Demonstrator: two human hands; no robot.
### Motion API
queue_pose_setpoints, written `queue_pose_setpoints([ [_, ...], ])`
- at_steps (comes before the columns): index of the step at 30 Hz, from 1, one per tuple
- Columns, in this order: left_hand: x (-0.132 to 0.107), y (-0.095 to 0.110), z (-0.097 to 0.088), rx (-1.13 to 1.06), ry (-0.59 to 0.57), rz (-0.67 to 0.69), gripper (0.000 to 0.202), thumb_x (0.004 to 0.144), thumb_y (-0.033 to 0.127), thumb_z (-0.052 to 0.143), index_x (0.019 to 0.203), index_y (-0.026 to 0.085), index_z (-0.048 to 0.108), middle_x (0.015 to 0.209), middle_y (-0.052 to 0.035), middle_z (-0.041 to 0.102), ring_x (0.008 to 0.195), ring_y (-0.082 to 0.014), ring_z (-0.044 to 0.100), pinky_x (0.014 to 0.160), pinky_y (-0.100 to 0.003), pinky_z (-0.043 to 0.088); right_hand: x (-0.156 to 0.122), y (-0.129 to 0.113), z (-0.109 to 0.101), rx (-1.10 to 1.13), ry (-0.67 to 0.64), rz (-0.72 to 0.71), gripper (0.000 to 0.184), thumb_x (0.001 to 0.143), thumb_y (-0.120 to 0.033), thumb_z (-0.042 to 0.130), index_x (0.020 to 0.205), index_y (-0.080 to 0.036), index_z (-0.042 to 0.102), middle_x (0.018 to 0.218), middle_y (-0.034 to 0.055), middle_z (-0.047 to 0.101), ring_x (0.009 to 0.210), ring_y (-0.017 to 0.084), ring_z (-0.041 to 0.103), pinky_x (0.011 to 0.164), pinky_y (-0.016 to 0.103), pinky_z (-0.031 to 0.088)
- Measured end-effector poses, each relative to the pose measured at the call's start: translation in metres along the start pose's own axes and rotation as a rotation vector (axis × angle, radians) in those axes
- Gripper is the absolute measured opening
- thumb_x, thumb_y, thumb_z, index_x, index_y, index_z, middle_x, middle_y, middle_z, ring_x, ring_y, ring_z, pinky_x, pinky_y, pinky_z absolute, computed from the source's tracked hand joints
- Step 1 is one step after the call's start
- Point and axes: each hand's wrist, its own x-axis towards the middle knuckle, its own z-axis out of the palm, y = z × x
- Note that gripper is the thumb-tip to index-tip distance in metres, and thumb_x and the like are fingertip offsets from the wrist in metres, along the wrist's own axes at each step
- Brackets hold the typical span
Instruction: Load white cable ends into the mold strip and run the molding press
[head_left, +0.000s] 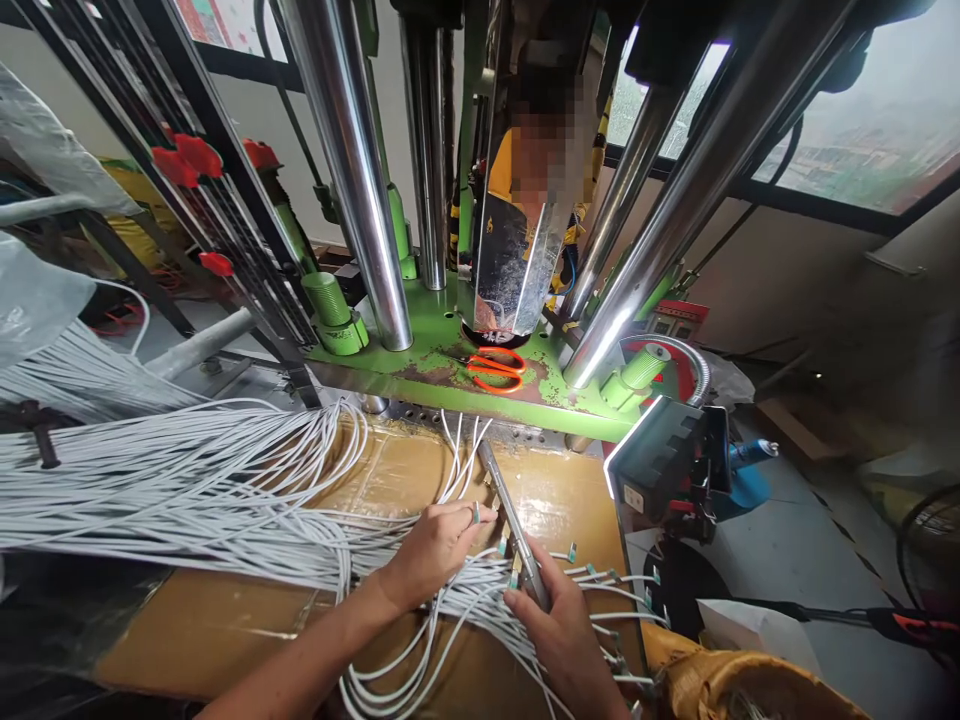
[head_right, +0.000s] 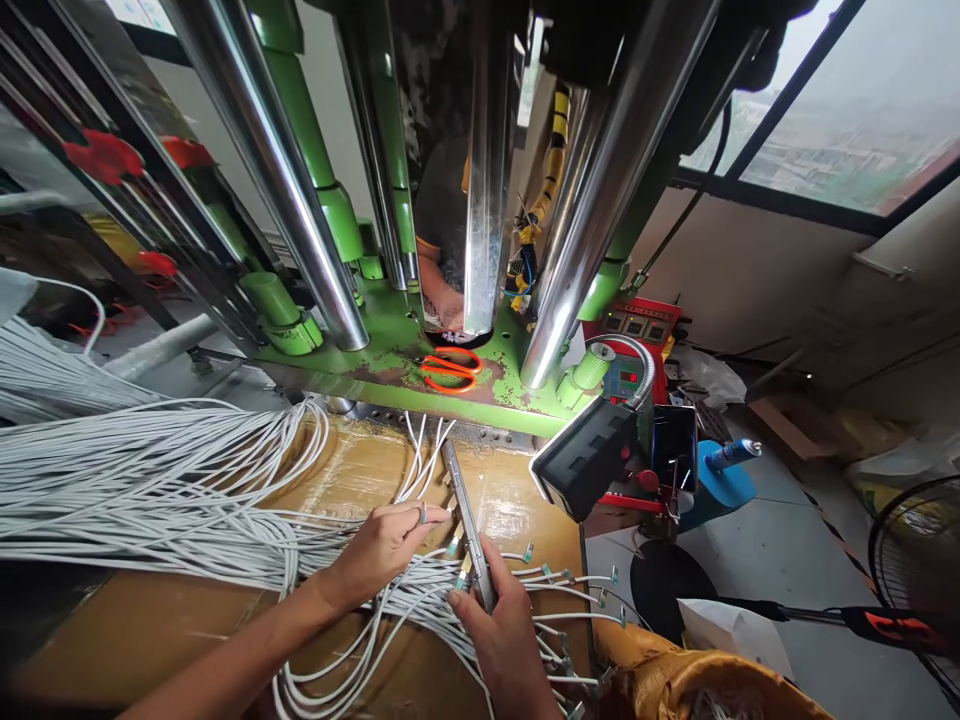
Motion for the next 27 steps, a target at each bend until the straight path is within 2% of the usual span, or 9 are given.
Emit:
queue_pose_setpoints([
  [4,0.002,0.008,0.002,-0.22,0.22,-0.419,0.01,0.079,0.021,0.065,0.088,0.017,0.065,0.082,-0.0054,0.071,0.076,-0.0196,0.067,0.073,-0.029,0.053,0.0,-0.004,0.002,0.055,0.003,-0.005,0.065,0.069,-0.028,0.07,0.13,-0.014,0.057,0.117,0.0077,0.066,0.108,0.026,0.056,0.098,0.035,0.041],
  [7,-0.005,0.014,0.002,-0.608,0.514,-0.643,0.031,0.074,0.03,0.073,0.095,0.017,0.056,0.077,-0.0008,0.066,0.07,-0.0158,0.065,0.068,-0.025,0.052,0.001,-0.004,0.003,0.089,-0.021,0.013,0.065,0.069,-0.025,0.069,0.132,-0.013,0.055,0.113,0.0075,0.067,0.099,0.024,0.059,0.094,0.036,0.043],
  [10,-0.014,0.021,-0.006,-0.863,0.714,-0.675,0.059,0.072,0.034,0.076,0.121,0.019,0.047,0.083,-0.0008,0.067,0.07,-0.0145,0.064,0.067,-0.025,0.051,0.0,-0.004,-0.001,0.091,-0.025,0.008,0.066,0.069,-0.028,0.07,0.132,-0.014,0.055,0.096,0.0051,0.069,0.086,0.022,0.06,0.084,0.034,0.047],
  [11,-0.015,0.022,-0.01,-0.868,0.705,-0.654,0.065,0.072,0.034,0.076,0.128,0.02,0.044,0.087,-0.002,0.068,0.07,-0.0147,0.064,0.064,-0.024,0.051,-0.001,-0.004,-0.004,0.078,-0.022,0.008,0.066,0.069,-0.029,0.07,0.132,-0.013,0.055,0.091,0.0044,0.069,0.084,0.022,0.059,0.082,0.033,0.047],
  [13,-0.016,0.023,-0.022,-0.765,0.574,-0.605,0.064,0.077,0.036,0.071,0.134,0.022,0.045,0.085,-0.0021,0.069,0.064,-0.0137,0.061,0.054,-0.021,0.047,-0.002,-0.002,-0.011,0.042,-0.015,0.006,0.068,0.068,-0.03,0.072,0.131,-0.013,0.056,0.085,0.0042,0.068,0.081,0.021,0.058,0.078,0.032,0.047],
  [17,-0.004,0.018,-0.04,-0.371,0.229,-0.55,0.033,0.085,0.039,0.062,0.108,0.018,0.069,0.05,0.0034,0.059,0.043,-0.0119,0.051,0.046,-0.022,0.042,-0.004,0.009,-0.023,0.051,-0.019,0.005,0.067,0.066,-0.033,0.075,0.128,-0.013,0.059,0.081,0.0029,0.065,0.069,0.017,0.054,0.07,0.03,0.046],
  [20,0.008,0.011,-0.035,-0.16,0.071,-0.362,0.019,0.084,0.031,0.061,0.093,0.02,0.075,0.076,-0.0024,0.074,0.066,-0.0173,0.067,0.065,-0.024,0.05,-0.001,0.02,-0.025,0.084,-0.055,0.023,0.069,0.067,-0.033,0.075,0.13,-0.013,0.057,0.07,-0.0001,0.062,0.065,0.016,0.052,0.068,0.03,0.046],
  [22,0.014,0.004,-0.027,-0.082,-0.017,-0.24,0.019,0.085,0.026,0.059,0.092,0.023,0.076,0.093,-0.0034,0.076,0.083,-0.02,0.07,0.076,-0.026,0.051,0.0,0.024,-0.025,0.097,-0.058,0.021,0.068,0.067,-0.034,0.075,0.13,-0.014,0.057,0.069,-0.0007,0.061,0.069,0.018,0.055,0.072,0.031,0.047],
  [27,0.021,-0.007,-0.014,0.04,-0.128,-0.126,0.024,0.087,0.02,0.054,0.096,0.027,0.076,0.094,-0.0019,0.076,0.084,-0.0197,0.07,0.077,-0.027,0.05,0.0,0.021,-0.024,0.097,-0.055,0.008,0.066,0.067,-0.035,0.076,0.128,-0.015,0.058,0.064,-0.0013,0.058,0.073,0.02,0.058,0.075,0.034,0.049],
])
